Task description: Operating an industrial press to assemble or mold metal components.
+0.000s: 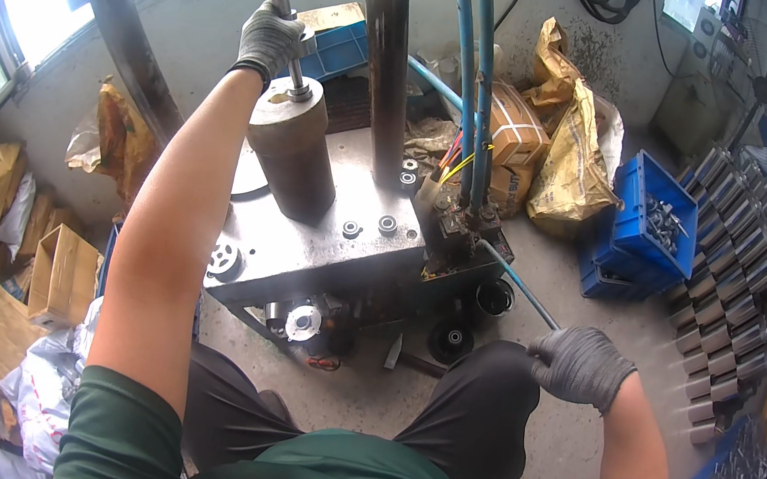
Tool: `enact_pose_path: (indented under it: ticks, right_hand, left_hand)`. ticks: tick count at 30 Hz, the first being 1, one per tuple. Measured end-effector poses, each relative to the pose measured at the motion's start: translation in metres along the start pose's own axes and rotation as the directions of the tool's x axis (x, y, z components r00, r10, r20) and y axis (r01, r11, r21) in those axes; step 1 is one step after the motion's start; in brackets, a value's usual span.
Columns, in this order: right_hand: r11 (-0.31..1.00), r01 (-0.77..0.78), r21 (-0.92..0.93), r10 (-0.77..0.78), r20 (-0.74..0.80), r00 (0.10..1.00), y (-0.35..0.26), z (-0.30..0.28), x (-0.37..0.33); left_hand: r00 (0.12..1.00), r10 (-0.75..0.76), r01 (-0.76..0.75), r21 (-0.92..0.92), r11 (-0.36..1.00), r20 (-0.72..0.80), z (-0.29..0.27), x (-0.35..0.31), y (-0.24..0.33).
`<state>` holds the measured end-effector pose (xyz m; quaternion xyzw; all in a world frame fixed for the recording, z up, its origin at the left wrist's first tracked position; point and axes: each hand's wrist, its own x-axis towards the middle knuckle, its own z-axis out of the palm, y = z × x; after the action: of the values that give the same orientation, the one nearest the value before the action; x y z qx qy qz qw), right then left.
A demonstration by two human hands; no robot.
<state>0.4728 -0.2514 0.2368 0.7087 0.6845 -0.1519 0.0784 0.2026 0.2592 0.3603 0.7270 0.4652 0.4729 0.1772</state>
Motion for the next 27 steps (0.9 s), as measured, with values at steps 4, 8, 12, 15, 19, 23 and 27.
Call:
enact_pose_path:
  ticks: [4,8,12,15,19,23,27]
  right_hand:
    - [0.997,0.027,0.068,-0.018,-0.131,0.991,0.008,0.005,-0.001]
    - [0.991,-0.006,0.133,0.037,-0.227,0.973,0.000,-0.004,-0.003]
    - [0.999,-0.006,0.039,0.005,0.036,0.999,0.000,-0.006,0.000]
    - [0.998,0.023,0.060,-0.018,-0.084,0.996,0.004,0.001,0.000]
    - [1.000,-0.008,0.012,0.008,0.021,1.000,0.003,0.001,0.001]
    - [1.000,0.007,0.030,-0.008,0.015,1.000,0.003,-0.003,0.005]
    - [0.998,0.024,0.064,0.002,-0.373,0.928,0.003,-0.014,0.003]
  left_hand:
    - [1.000,-0.015,0.015,-0.022,1.000,0.001,-0.001,-0.009,0.009]
    - [1.000,-0.001,0.001,-0.008,1.000,-0.016,-0.001,-0.009,0.009]
    - [1.000,-0.015,0.015,-0.055,0.998,-0.002,0.002,-0.003,0.002]
    - [1.000,-0.020,0.020,-0.075,0.997,0.005,0.002,-0.003,0.000]
    - [0.999,0.009,-0.009,0.000,1.000,-0.032,0.002,-0.003,0.000]
    - [1.000,0.002,-0.003,-0.072,0.997,-0.026,0.003,-0.002,-0.005]
    - [1.000,0.003,-0.005,-0.086,0.996,-0.022,0.006,0.000,-0.002]
